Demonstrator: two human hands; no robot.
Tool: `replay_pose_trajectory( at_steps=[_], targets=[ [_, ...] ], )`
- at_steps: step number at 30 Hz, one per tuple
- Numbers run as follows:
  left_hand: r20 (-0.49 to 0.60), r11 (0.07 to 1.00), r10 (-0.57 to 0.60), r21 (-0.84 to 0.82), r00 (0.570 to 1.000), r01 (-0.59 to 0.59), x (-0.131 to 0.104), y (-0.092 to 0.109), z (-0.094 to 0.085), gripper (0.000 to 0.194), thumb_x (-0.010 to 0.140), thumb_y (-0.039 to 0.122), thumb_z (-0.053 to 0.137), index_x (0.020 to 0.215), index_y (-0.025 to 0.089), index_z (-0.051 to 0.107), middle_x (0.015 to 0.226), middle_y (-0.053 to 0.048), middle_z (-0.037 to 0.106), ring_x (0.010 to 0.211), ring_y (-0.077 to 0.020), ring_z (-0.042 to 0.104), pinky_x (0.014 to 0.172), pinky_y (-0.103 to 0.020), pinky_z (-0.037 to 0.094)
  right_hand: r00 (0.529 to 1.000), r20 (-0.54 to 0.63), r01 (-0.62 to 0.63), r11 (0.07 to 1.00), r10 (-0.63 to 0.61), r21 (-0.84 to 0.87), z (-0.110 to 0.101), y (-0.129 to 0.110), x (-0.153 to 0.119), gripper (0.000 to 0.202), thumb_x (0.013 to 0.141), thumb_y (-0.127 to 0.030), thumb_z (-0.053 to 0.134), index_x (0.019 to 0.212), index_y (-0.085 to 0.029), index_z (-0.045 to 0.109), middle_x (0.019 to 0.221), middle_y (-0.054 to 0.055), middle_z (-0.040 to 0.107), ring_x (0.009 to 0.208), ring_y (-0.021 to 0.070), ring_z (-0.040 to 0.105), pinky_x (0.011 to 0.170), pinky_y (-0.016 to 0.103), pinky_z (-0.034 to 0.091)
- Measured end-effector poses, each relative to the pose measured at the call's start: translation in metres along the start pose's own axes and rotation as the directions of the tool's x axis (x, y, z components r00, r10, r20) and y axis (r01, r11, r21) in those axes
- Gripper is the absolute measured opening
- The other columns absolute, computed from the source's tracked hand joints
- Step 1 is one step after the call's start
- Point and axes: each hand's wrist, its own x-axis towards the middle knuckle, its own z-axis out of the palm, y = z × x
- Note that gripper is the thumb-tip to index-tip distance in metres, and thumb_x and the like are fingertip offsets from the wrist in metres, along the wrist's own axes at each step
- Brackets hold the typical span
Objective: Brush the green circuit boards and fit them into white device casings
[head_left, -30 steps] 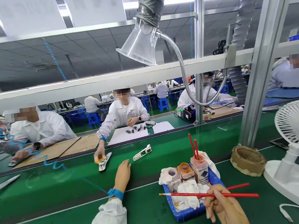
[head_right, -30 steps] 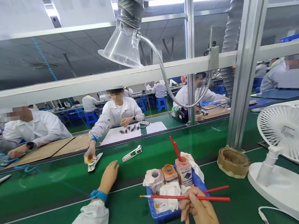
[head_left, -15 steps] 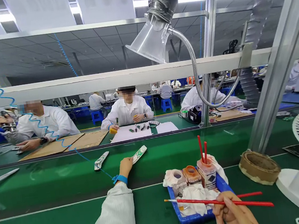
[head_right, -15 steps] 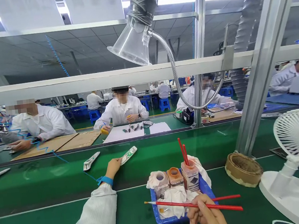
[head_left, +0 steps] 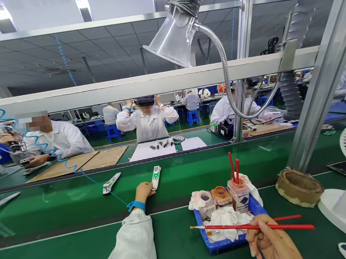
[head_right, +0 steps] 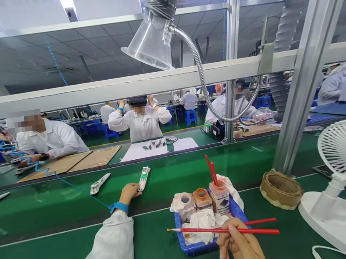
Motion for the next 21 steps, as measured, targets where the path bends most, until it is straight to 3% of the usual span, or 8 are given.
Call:
replay_pose_trajectory(
  at_steps=[6, 11, 14, 17, 21],
  targets=[
    [-0.110, 0.995, -0.007, -0.101, 0.994, -0.004, -0.027, -0.009, -0.010, 0.028, 0.087, 0.034, 0.051, 0.106, 0.013, 0.056, 0.098, -0.006, 0.061, 0.081, -0.0160, 0.061, 0.071, -0.035, 0.051, 0.999, -0.002, 0.034, 0.997, -0.034, 0.066, -0.007, 0.002, 0.004, 0.033, 0.078, -0.047, 0.066, 0.079, -0.016, 0.054, 0.062, 0.004, 0.060, 0.045, 0.0147, 0.052, 0.038, 0.021, 0.039],
    [-0.207, 0.975, 0.120, -0.161, 0.971, -0.155, -0.079, -0.002, 0.001, 0.031, 0.090, 0.040, 0.043, 0.095, 0.013, 0.058, 0.078, -0.002, 0.061, 0.066, -0.0130, 0.059, 0.066, -0.032, 0.049, 0.997, 0.070, -0.035, 0.972, 0.019, 0.232, 0.000, 0.008, 0.001, 0.028, 0.078, -0.041, 0.068, 0.084, -0.016, 0.058, 0.064, 0.005, 0.061, 0.048, 0.0139, 0.052, 0.039, 0.019, 0.038],
    [-0.150, 0.944, 0.233, -0.203, 0.961, -0.260, -0.121, 0.002, 0.025, 0.035, 0.090, 0.043, 0.035, 0.083, 0.016, 0.058, 0.056, 0.003, 0.055, 0.054, -0.0135, 0.056, 0.061, -0.028, 0.045, 0.991, 0.120, -0.096, 0.953, 0.064, 0.286, 0.004, 0.012, 0.001, 0.028, 0.074, -0.040, 0.071, 0.080, -0.015, 0.059, 0.064, 0.005, 0.061, 0.050, 0.0138, 0.053, 0.042, 0.020, 0.039],
    [-0.044, 0.916, 0.309, -0.256, 0.950, -0.309, -0.158, 0.003, 0.050, 0.043, 0.082, 0.056, 0.037, 0.074, 0.020, 0.057, 0.047, 0.003, 0.052, 0.045, -0.0157, 0.054, 0.052, -0.027, 0.042, 0.988, 0.113, -0.135, 0.936, 0.104, 0.324, 0.004, 0.012, 0.003, 0.029, 0.070, -0.039, 0.074, 0.077, -0.016, 0.058, 0.062, 0.004, 0.060, 0.048, 0.0122, 0.051, 0.042, 0.018, 0.036],
    [0.055, 0.898, 0.347, -0.309, 0.936, -0.314, -0.175, 0.001, 0.064, 0.059, 0.067, 0.077, 0.034, 0.055, 0.022, 0.049, 0.040, 0.002, 0.048, 0.039, -0.0175, 0.049, 0.045, -0.029, 0.039, 0.990, 0.048, -0.140, 0.914, 0.131, 0.380, 0.004, 0.010, 0.007, 0.033, 0.067, -0.042, 0.074, 0.073, -0.017, 0.054, 0.057, 0.000, 0.057, 0.042, 0.0088, 0.047, 0.038, 0.016, 0.029]
  ],
)
